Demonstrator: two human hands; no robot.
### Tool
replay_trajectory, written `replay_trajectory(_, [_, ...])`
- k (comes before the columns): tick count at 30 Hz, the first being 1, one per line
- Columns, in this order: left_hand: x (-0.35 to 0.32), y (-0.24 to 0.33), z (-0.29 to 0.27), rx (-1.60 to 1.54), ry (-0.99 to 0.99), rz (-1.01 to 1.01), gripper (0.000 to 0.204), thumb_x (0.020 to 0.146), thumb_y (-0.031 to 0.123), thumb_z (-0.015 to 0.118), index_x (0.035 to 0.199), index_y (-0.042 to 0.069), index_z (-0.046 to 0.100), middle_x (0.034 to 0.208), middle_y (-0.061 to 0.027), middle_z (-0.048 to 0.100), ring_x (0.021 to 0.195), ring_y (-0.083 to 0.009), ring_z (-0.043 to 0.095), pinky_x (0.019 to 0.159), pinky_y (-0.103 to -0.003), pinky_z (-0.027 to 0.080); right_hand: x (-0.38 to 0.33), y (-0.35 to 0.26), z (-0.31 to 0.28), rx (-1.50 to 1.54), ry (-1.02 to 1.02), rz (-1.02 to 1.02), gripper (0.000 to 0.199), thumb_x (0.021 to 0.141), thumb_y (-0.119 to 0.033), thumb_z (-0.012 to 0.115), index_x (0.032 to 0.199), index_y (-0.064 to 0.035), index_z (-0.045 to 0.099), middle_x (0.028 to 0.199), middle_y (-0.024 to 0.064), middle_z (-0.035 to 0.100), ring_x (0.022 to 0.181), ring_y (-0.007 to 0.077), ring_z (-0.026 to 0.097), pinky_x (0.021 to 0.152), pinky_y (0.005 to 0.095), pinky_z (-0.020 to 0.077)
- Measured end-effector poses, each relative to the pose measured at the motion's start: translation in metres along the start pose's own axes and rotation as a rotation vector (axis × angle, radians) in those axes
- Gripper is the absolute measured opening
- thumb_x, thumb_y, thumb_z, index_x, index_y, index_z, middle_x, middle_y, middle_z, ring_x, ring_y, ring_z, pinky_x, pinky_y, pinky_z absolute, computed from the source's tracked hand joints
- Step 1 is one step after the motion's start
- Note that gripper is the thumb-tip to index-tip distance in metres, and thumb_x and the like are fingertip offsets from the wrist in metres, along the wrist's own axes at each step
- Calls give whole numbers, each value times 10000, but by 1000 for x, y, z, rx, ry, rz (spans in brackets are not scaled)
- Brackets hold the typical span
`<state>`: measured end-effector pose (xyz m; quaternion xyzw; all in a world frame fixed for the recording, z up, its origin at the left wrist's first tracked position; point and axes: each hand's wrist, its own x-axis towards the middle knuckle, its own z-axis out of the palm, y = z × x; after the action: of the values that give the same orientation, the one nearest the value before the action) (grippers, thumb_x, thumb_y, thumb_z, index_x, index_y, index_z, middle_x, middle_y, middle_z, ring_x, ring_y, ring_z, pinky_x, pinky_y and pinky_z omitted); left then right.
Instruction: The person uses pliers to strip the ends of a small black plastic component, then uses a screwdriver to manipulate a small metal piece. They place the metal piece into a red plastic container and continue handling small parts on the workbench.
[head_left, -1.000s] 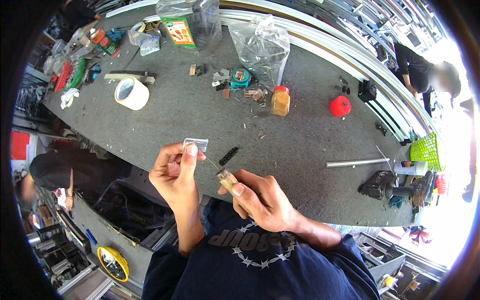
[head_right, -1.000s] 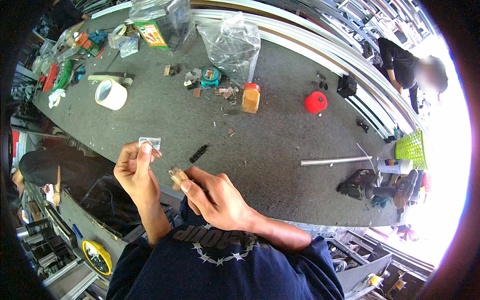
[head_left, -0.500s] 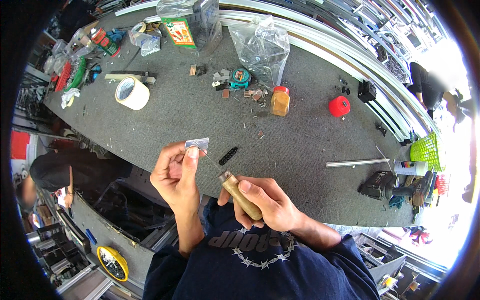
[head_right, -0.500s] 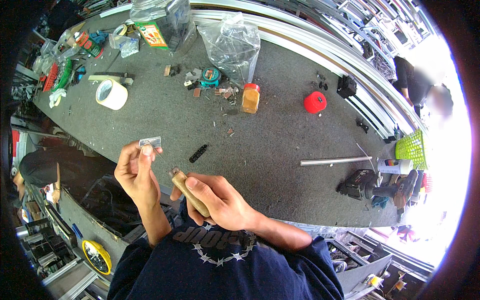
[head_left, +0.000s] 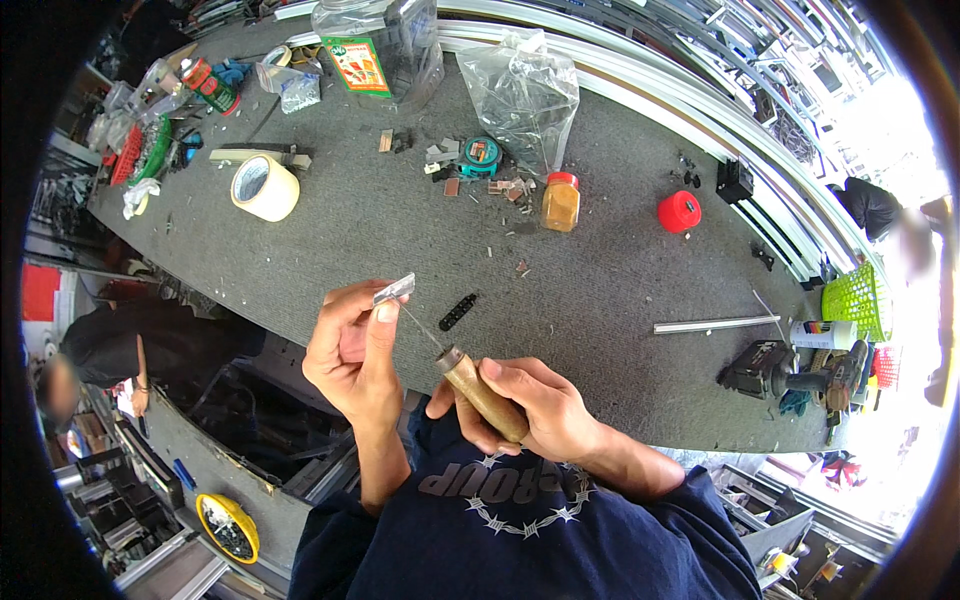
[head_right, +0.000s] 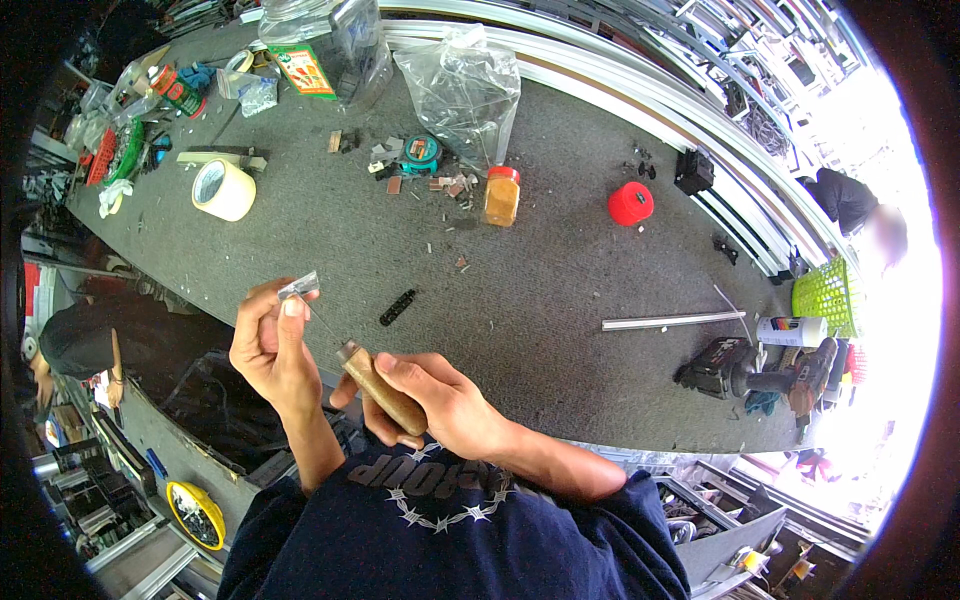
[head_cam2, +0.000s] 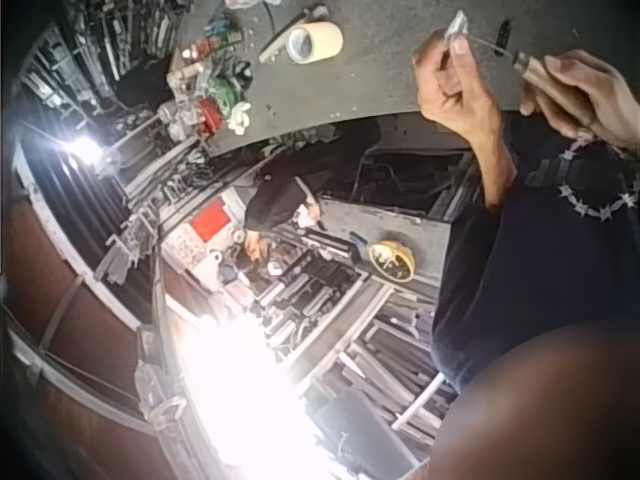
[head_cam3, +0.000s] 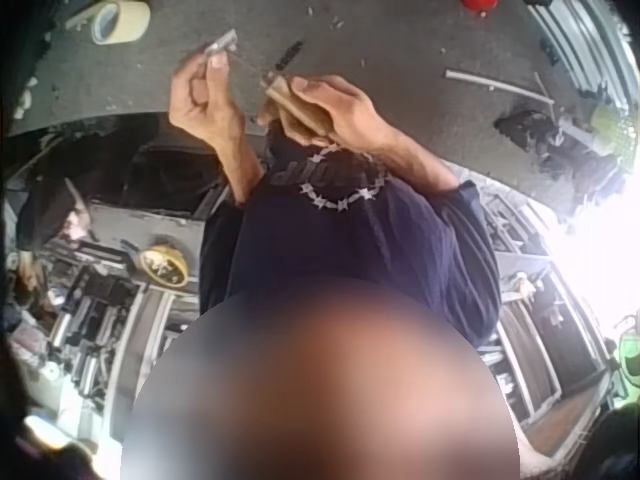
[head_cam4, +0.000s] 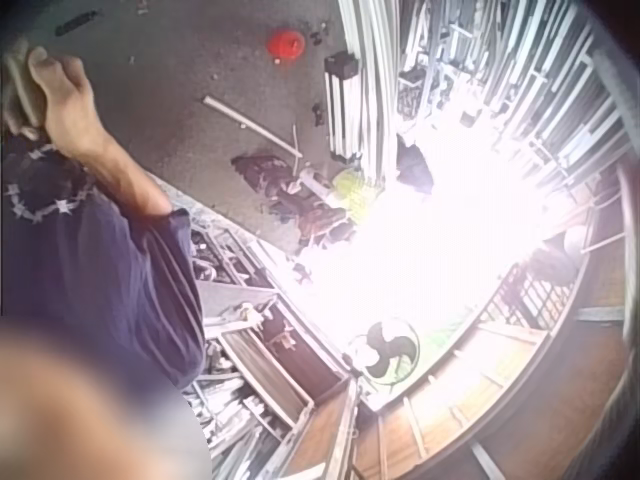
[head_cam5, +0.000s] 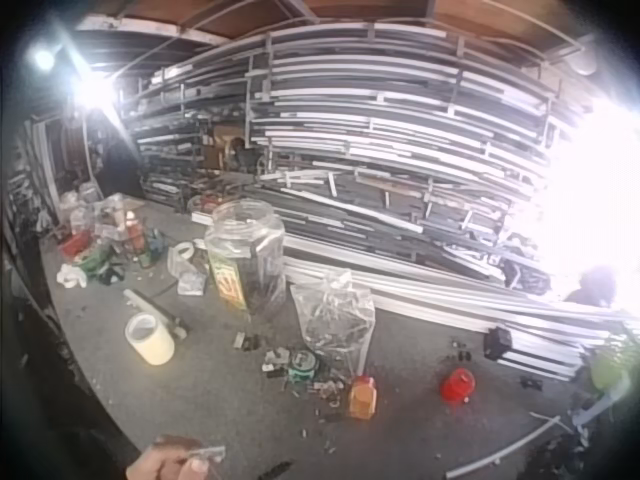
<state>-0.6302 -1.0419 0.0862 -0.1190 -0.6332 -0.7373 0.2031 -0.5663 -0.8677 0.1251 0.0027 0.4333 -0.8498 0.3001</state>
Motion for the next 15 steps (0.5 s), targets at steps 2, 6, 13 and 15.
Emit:
replay_trajectory(2, [0, -1, 1, 34, 6, 14, 87, 948, -42, 699, 1030, -60, 676, 1058, -160, 701, 913, -163, 682, 813, -271, 542, 2, 2, 0, 37, 39, -13, 575, 1129, -435, 322, 1156, 64, 606, 676, 50, 542, 502, 93, 461, 460, 249, 356])
replay_trajectory(6, [-2, -4, 3, 26, 15, -5, 86, 946, -38, 704, 1026, -55, 679, 1058, -159, 700, 907, -165, 684, 816, -271, 543, 6, 5, 2, 39, 97, -104, 494, 1125, -417, 391, 1202, 36, 571, 690, 28, 509, 480, 79, 431, 448, 246, 345])
replay_trajectory(13, [-6, -15, 10, 29, 22, -50, 79, 953, -32, 692, 1025, -55, 672, 1060, -151, 692, 917, -146, 662, 816, -264, 526, 13, 12, 1, 23, 70, -118, 517, 1136, -416, 359, 1221, 50, 566, 711, 48, 533, 448, 79, 432, 411, 230, 343])
replay_trajectory(15, [-6, -19, 10, 27, 17, -49, 75, 956, -26, 690, 1025, -50, 673, 1058, -148, 694, 916, -147, 660, 815, -268, 525, 12, 13, 1, 25, 76, -95, 533, 1137, -419, 350, 1218, 60, 569, 708, 48, 534, 445, 81, 429, 412, 227, 346])
